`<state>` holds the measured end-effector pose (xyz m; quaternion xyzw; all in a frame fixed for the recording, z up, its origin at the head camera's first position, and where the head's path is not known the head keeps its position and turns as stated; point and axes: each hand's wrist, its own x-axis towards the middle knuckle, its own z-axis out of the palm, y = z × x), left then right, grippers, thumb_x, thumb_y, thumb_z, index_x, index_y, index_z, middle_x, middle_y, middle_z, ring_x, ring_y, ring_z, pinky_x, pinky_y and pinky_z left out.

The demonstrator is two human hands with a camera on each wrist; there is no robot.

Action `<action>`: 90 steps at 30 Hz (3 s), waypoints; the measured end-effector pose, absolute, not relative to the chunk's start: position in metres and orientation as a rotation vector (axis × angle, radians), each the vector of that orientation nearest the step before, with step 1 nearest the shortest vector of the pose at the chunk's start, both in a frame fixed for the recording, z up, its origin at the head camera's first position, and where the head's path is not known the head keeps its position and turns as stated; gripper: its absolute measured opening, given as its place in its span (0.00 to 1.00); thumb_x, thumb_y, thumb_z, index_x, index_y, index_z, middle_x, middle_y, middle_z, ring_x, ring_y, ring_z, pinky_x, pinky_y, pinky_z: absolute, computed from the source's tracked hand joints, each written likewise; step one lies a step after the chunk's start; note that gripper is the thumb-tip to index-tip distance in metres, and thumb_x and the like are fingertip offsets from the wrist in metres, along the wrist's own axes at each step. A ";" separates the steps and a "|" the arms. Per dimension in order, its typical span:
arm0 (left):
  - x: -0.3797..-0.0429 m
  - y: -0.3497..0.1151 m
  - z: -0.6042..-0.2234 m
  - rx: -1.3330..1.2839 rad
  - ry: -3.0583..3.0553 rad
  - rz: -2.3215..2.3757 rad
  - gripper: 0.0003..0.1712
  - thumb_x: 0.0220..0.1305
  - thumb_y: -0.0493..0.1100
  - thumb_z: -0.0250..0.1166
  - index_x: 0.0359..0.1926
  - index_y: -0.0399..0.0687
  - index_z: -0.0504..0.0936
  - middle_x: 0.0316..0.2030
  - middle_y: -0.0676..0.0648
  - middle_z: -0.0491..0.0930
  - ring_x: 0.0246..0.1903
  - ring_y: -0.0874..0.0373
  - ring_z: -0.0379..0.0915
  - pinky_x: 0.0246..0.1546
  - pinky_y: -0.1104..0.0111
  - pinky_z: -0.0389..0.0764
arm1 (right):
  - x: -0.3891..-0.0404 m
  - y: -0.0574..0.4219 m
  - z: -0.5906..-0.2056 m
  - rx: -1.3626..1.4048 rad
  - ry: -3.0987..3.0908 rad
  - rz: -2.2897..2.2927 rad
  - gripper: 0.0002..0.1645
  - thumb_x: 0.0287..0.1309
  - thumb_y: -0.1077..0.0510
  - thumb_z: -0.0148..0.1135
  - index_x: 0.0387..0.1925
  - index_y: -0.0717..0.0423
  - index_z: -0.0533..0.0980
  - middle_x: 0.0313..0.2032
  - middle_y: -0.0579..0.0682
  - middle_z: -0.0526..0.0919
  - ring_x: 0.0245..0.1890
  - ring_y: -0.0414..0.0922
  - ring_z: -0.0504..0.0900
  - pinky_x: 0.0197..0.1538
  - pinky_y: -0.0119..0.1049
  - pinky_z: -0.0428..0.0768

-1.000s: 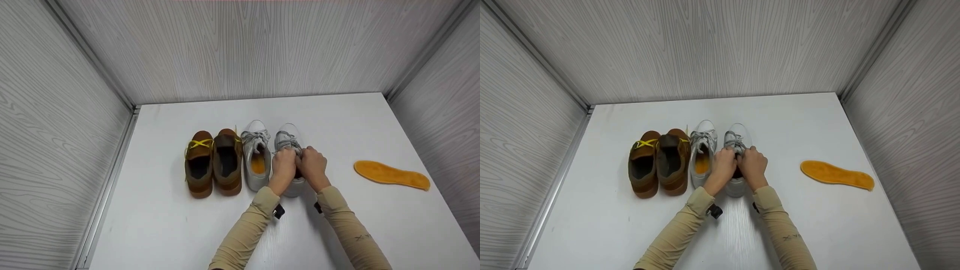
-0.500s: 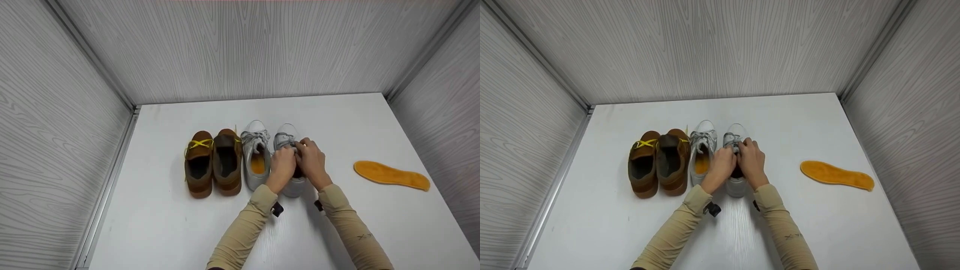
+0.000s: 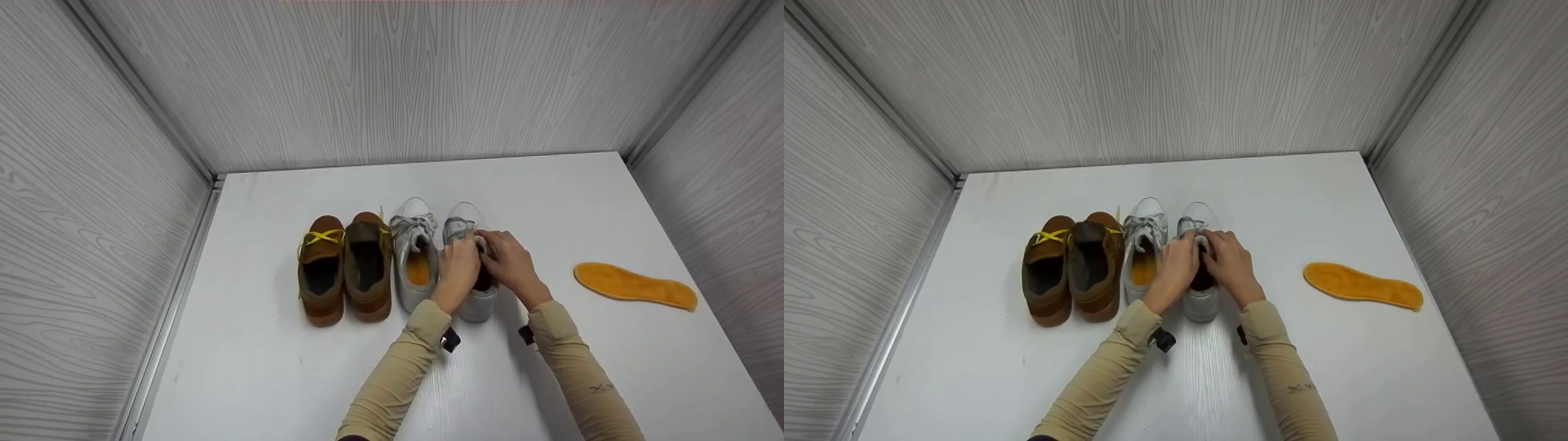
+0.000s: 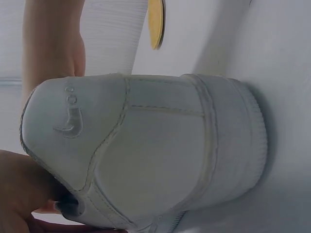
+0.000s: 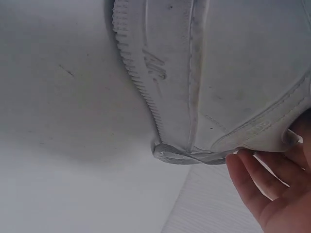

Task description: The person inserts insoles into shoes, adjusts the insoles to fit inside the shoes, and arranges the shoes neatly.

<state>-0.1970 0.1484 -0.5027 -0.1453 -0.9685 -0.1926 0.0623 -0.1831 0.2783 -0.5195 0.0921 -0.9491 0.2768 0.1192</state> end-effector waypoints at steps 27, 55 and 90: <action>-0.204 0.140 -0.506 -0.447 -2.933 -0.720 0.10 0.74 0.45 0.54 0.44 0.45 0.79 0.30 0.43 0.84 0.29 0.45 0.82 0.26 0.57 0.80 | -0.203 0.292 -0.522 0.314 -2.711 0.883 0.17 0.65 0.58 0.63 0.20 0.55 0.72 0.16 0.48 0.71 0.18 0.48 0.69 0.25 0.46 0.69; -0.208 0.132 -0.501 -0.521 -2.872 -0.842 0.19 0.71 0.46 0.57 0.22 0.46 0.76 0.20 0.47 0.77 0.24 0.50 0.79 0.26 0.62 0.76 | -0.198 0.289 -0.523 0.270 -2.651 1.054 0.11 0.58 0.57 0.65 0.23 0.57 0.75 0.22 0.51 0.78 0.21 0.47 0.73 0.26 0.41 0.70; -0.138 0.191 -0.469 -0.254 -2.108 -2.794 0.11 0.71 0.34 0.54 0.42 0.31 0.83 0.37 0.36 0.85 0.37 0.46 0.86 0.38 0.63 0.84 | -0.112 0.474 -0.521 -0.362 -3.045 0.794 0.33 0.46 0.68 0.60 0.58 0.75 0.70 0.58 0.77 0.64 0.53 0.73 0.63 0.55 0.69 0.63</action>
